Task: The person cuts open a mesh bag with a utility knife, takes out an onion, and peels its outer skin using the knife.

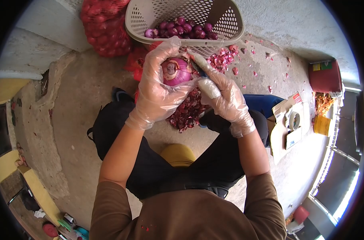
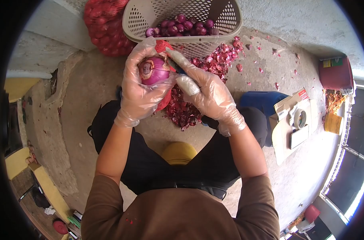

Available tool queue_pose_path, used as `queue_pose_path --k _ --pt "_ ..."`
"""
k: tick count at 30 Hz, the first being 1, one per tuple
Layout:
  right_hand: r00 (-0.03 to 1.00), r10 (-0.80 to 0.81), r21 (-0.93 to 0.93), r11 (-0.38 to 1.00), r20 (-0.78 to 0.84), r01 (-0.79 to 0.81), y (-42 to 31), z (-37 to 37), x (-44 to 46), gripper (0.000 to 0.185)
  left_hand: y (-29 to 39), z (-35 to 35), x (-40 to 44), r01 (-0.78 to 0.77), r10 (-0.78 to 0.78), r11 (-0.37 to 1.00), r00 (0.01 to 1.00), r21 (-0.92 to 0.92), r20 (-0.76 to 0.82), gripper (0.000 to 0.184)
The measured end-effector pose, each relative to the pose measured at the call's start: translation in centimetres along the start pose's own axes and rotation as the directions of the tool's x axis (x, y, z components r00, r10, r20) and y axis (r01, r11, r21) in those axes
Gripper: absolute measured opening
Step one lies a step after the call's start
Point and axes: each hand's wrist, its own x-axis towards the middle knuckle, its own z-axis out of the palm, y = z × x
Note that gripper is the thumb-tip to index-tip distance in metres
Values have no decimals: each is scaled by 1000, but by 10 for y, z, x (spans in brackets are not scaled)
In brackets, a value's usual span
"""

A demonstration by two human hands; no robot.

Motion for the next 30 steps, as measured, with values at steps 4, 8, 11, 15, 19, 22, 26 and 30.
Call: queue_pose_path --k 4,8,11,15,19,22,26,30 --pt "998 54 130 990 18 -56 0 -4 -1 52 4 -4 0 105 -106 986 994 -127 3 70" --pt "995 63 211 974 75 -78 -2 -7 -2 59 2 -1 3 21 -25 996 999 -82 -39 69" --pt "988 7 289 956 154 -52 -6 -8 -3 67 0 0 6 -116 121 989 991 92 -57 68" --pt "982 -42 263 965 184 -8 -1 -3 -3 70 0 4 4 -186 209 963 972 195 -104 69" --pt "976 -175 172 973 132 151 8 3 0 67 7 1 4 -216 240 933 970 288 -49 69" --pt "955 -275 115 958 111 262 17 4 4 65 7 -1 1 -174 186 944 982 282 -17 70" --pt "967 -215 165 968 140 191 6 3 0 65 1 2 -6 -107 125 973 989 206 -75 70" --pt "975 -186 183 970 123 162 7 4 0 64 3 6 -5 -104 124 978 987 180 -106 69"
